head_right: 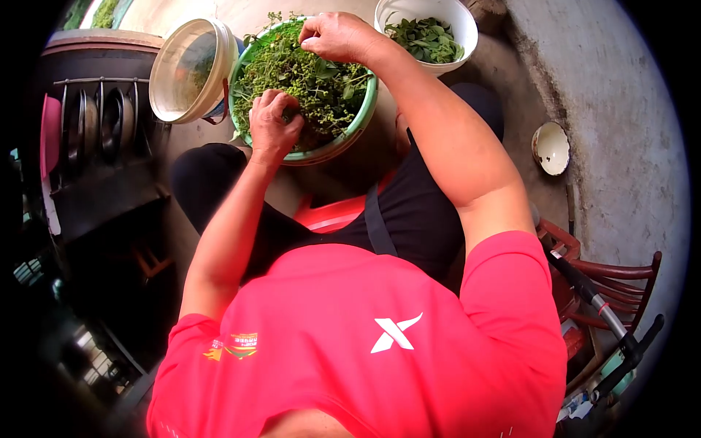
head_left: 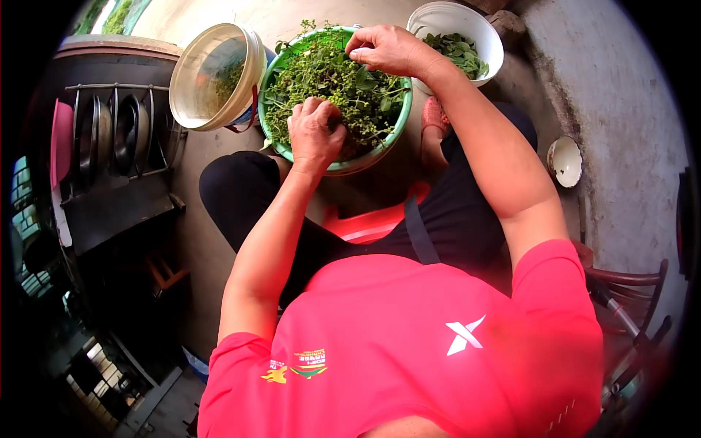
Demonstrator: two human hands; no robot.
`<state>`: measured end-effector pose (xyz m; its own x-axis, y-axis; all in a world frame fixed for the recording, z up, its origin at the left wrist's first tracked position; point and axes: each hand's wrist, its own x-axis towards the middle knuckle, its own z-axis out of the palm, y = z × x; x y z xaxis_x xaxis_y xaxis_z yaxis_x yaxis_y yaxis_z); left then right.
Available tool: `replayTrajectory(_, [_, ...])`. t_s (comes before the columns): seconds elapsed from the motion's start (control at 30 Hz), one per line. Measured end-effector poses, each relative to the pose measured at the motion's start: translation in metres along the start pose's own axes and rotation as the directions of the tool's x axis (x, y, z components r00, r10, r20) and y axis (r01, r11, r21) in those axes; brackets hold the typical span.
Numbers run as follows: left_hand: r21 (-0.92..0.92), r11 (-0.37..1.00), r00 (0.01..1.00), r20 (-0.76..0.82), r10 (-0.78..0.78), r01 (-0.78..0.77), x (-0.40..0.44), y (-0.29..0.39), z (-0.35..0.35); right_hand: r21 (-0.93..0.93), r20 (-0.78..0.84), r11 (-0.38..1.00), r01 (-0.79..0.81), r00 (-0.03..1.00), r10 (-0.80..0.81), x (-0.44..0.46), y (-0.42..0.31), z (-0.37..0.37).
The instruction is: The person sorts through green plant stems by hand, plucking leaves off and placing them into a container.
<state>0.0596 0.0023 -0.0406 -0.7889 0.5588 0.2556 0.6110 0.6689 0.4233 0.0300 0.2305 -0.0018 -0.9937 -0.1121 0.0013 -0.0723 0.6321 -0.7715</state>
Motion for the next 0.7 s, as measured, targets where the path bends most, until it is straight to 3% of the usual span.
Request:
replayTrajectory(0.13, [-0.188, 0.979, 0.992, -0.078, -0.101, 0.085, 0.011, -0.015, -0.002, -0.019, 0.013, 1.0, 0.008, 1.0, -0.008, -0.001, -0.002, -0.001])
replayTrajectory(0.2, [-0.326, 0.924, 0.971, -0.059, -0.23, 0.199, 0.018, -0.027, -0.004, -0.016, 0.007, 1.0, 0.015, 1.0, -0.014, -0.001, -0.004, 0.0])
replayTrajectory(0.3, [-0.56, 0.617, 0.804, 0.162, -0.573, 0.553, 0.029, -0.04, -0.006, -0.025, 0.056, 0.999, -0.019, 0.998, 0.021, -0.003, -0.008, 0.002])
replayTrajectory(0.4, [-0.698, 0.416, 0.744, 0.252, -0.619, 0.583, 0.033, -0.05, -0.004, -0.059, 0.062, 0.998, -0.012, 0.998, 0.016, -0.007, -0.014, 0.005])
replayTrajectory(0.5, [-0.705, 0.353, 0.692, 0.268, -0.67, 0.615, 0.04, -0.06, 0.001, -0.053, 0.078, 0.999, 0.012, 0.997, -0.008, -0.006, -0.013, 0.005])
replayTrajectory(0.6, [-0.714, 0.244, 0.622, 0.33, -0.71, 0.656, 0.05, -0.076, 0.009, 0.133, 0.227, 0.99, -0.044, 0.974, 0.012, -0.006, -0.017, 0.008])
replayTrajectory(0.67, [-0.689, 0.265, 0.622, 0.337, -0.707, 0.674, 0.056, -0.076, 0.006, -0.021, 0.281, 0.998, -0.055, 0.958, 0.059, -0.01, -0.023, 0.017])
replayTrajectory(0.7, [-0.681, 0.247, 0.607, 0.357, -0.71, 0.689, 0.057, -0.076, 0.006, -0.23, 0.184, 0.971, -0.066, 0.977, 0.11, -0.019, -0.037, 0.024])
